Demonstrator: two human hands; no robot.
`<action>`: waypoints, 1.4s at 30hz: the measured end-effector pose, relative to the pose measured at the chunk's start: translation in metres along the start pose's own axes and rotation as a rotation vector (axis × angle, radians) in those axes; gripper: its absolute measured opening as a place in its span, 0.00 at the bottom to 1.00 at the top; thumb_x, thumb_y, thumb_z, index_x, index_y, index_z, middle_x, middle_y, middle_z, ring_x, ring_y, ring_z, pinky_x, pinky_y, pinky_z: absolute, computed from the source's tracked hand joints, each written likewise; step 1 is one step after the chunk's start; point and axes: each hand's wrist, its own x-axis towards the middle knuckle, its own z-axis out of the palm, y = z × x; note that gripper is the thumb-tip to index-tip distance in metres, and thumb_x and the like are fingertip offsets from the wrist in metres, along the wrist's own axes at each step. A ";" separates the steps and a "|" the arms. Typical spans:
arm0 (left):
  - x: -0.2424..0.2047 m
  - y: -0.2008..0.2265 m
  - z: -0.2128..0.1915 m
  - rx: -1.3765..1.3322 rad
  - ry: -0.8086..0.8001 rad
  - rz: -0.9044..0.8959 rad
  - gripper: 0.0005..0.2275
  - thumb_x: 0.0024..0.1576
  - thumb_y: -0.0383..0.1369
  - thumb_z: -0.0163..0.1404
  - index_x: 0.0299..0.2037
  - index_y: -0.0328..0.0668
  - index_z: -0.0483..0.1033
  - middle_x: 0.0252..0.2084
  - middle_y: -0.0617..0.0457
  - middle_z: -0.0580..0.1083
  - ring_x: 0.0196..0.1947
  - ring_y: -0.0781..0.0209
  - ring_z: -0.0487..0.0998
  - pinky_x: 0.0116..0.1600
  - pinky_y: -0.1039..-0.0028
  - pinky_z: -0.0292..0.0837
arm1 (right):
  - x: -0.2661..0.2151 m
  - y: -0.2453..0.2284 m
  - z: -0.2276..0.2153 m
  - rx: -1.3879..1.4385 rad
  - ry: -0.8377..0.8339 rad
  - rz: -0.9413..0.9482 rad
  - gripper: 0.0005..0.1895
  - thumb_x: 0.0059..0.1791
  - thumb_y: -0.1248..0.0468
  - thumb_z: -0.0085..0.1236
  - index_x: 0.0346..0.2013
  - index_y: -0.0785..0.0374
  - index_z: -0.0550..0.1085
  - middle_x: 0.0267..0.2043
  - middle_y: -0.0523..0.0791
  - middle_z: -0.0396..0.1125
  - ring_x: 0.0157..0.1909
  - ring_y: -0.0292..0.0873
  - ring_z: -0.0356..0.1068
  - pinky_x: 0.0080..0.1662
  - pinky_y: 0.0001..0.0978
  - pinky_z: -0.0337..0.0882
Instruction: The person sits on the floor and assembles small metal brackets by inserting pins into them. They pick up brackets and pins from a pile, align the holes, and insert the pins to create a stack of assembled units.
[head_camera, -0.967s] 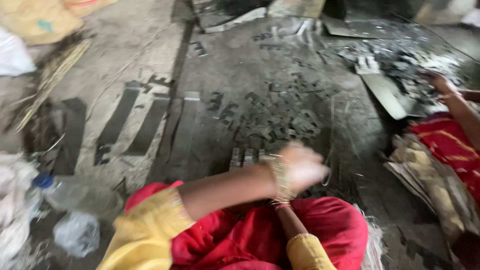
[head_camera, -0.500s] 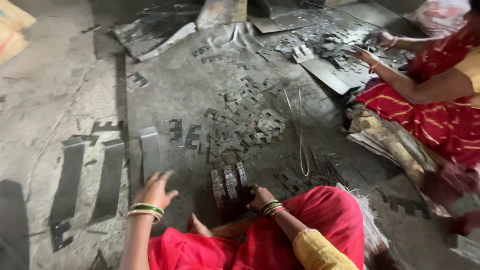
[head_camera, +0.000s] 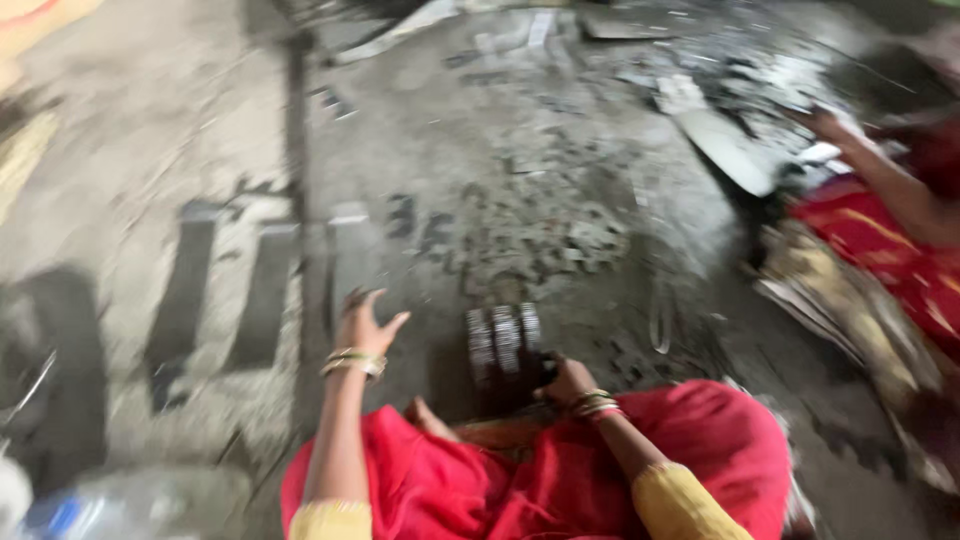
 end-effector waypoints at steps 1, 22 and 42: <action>0.000 -0.001 0.006 -0.006 -0.052 -0.053 0.29 0.45 0.46 0.67 0.55 0.42 0.75 0.59 0.39 0.73 0.63 0.40 0.70 0.66 0.56 0.64 | 0.001 0.004 -0.002 0.027 0.009 -0.011 0.43 0.31 0.52 0.78 0.58 0.55 0.72 0.45 0.52 0.77 0.49 0.54 0.77 0.49 0.44 0.76; 0.001 0.006 0.000 0.071 -0.456 -0.409 0.31 0.48 0.49 0.64 0.62 0.51 0.72 0.67 0.43 0.66 0.68 0.42 0.65 0.70 0.55 0.62 | 0.002 -0.001 -0.011 -0.089 0.025 -0.087 0.38 0.34 0.53 0.75 0.57 0.58 0.74 0.43 0.51 0.78 0.46 0.53 0.78 0.48 0.44 0.77; -0.002 -0.009 0.014 0.088 -0.478 -0.412 0.29 0.49 0.48 0.65 0.59 0.48 0.73 0.63 0.42 0.69 0.64 0.42 0.69 0.66 0.56 0.66 | 0.005 0.006 -0.012 -0.091 -0.045 -0.025 0.41 0.35 0.50 0.74 0.60 0.58 0.73 0.43 0.51 0.78 0.42 0.53 0.81 0.47 0.44 0.78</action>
